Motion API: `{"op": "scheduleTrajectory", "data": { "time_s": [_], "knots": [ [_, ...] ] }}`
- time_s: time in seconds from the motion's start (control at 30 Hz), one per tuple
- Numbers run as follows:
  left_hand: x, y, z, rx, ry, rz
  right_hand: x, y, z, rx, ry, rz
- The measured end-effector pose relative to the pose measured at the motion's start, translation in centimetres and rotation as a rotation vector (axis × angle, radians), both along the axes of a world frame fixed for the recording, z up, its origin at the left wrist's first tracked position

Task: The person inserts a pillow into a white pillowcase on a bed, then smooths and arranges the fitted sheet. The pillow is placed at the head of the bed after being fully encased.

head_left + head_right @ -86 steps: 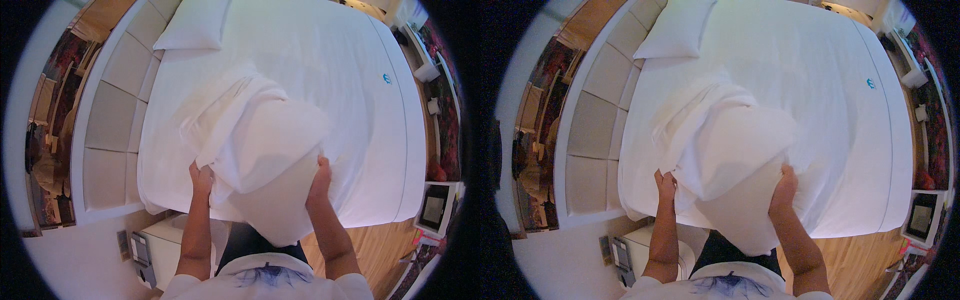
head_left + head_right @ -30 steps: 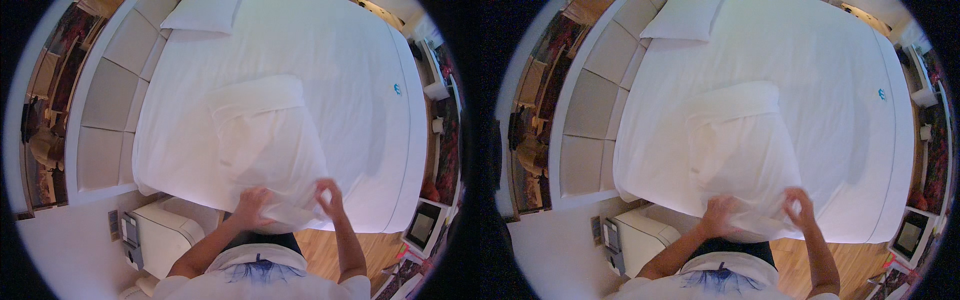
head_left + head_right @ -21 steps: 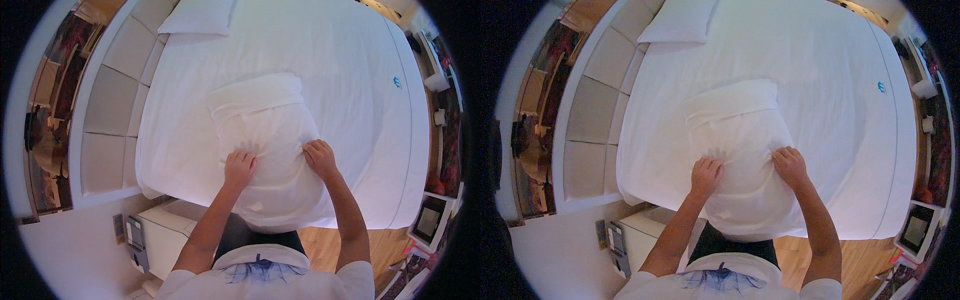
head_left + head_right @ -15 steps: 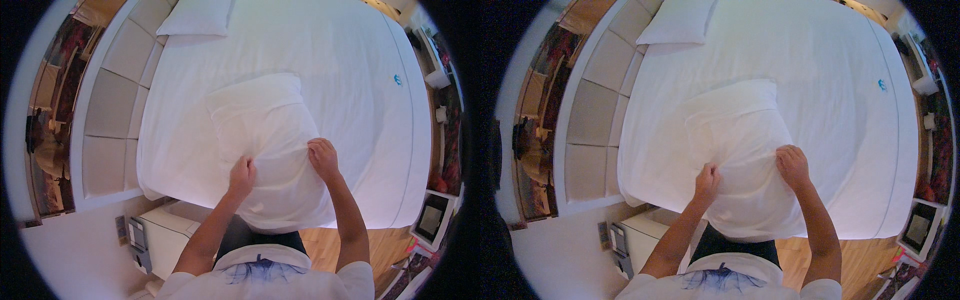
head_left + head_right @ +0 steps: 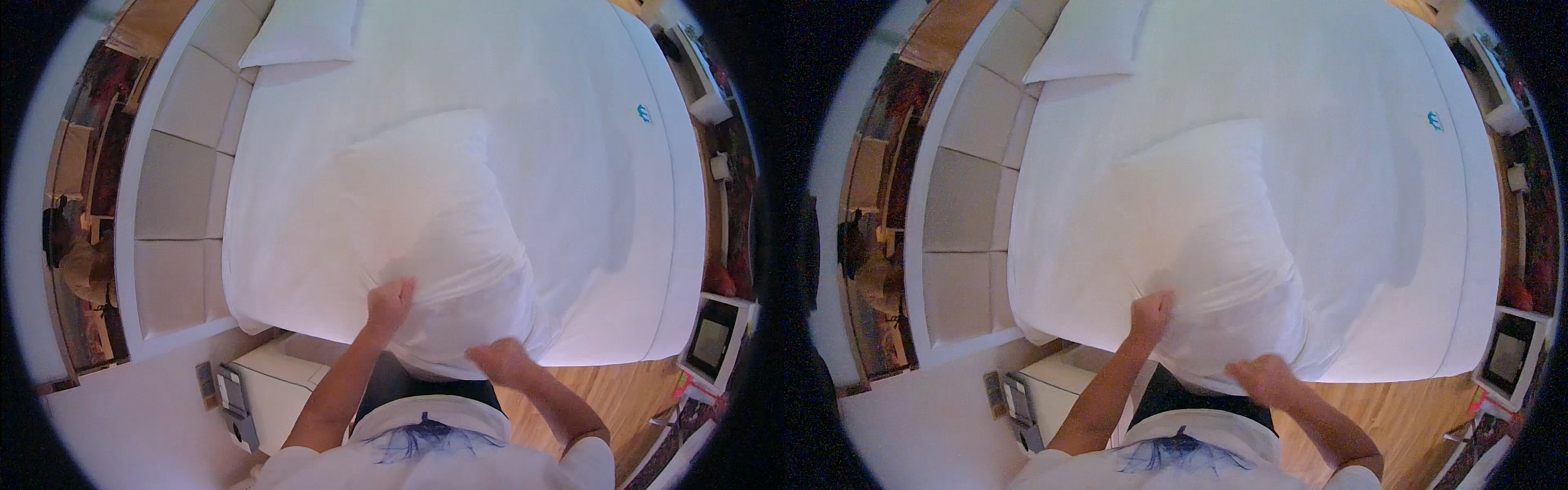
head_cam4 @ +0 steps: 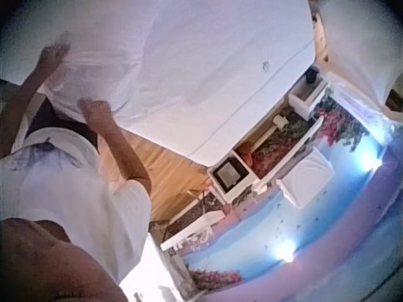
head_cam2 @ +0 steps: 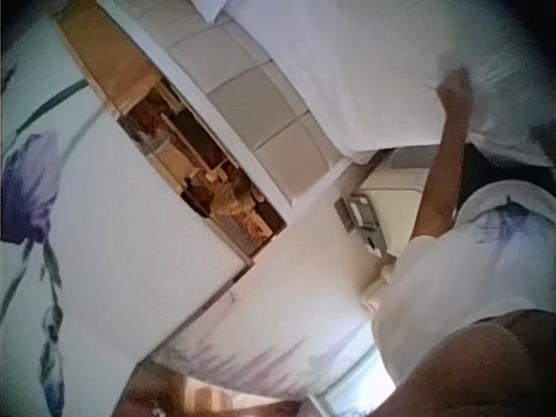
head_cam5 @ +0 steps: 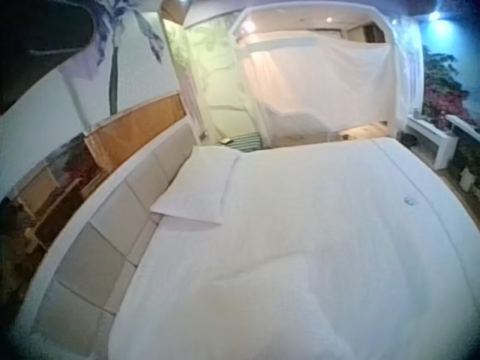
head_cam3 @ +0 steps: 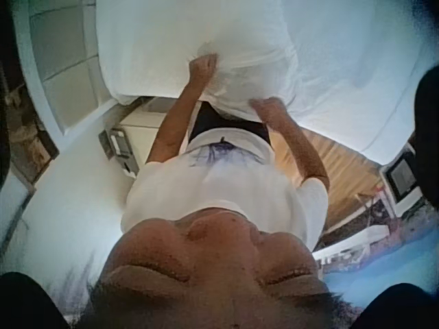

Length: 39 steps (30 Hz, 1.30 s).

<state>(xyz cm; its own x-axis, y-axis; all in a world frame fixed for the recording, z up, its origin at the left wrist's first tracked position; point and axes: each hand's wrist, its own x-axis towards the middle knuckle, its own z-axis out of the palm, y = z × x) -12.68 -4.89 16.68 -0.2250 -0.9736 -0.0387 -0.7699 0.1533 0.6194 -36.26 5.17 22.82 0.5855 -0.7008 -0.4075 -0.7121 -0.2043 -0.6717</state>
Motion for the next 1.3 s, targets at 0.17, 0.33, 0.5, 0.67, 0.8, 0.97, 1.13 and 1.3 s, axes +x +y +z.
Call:
{"op": "scheduleTrajectory", "data": {
  "time_s": [0.17,0.33,0.5,0.67,0.8,0.97,1.13,1.3],
  "knots": [
    [-1.9,3.5,0.6,-0.032,0.064,-0.289,-6.2,-4.7,-4.8,-0.757,-0.027,-0.613],
    [-1.5,1.1,-0.2,-0.087,-0.081,-0.262,-7.8,-9.2,-9.1,-0.797,-0.231,-0.614],
    [-4.1,-1.5,1.6,-0.328,-0.045,-0.333,-6.3,-10.4,-9.0,-0.385,-0.506,-0.949],
    [-2.9,-0.8,-0.8,-0.413,-0.046,-0.281,-2.4,-6.0,-6.7,-0.269,-0.420,-0.706],
    [-2.5,2.3,-0.1,-0.243,0.012,-0.349,-3.0,-4.5,-5.8,-0.365,-0.301,-0.551],
    [-4.8,6.2,-0.9,-0.193,0.028,-0.561,-5.4,-3.1,-8.9,-0.390,-0.096,-0.513],
    [-2.0,5.6,-3.7,-0.166,-0.015,-0.605,-5.1,-1.3,-7.0,-0.307,-0.175,-0.512],
    [2.6,1.5,-3.8,-0.300,0.050,-0.354,-4.5,-3.7,-4.8,-0.375,-0.178,-0.548]
  ]
}}
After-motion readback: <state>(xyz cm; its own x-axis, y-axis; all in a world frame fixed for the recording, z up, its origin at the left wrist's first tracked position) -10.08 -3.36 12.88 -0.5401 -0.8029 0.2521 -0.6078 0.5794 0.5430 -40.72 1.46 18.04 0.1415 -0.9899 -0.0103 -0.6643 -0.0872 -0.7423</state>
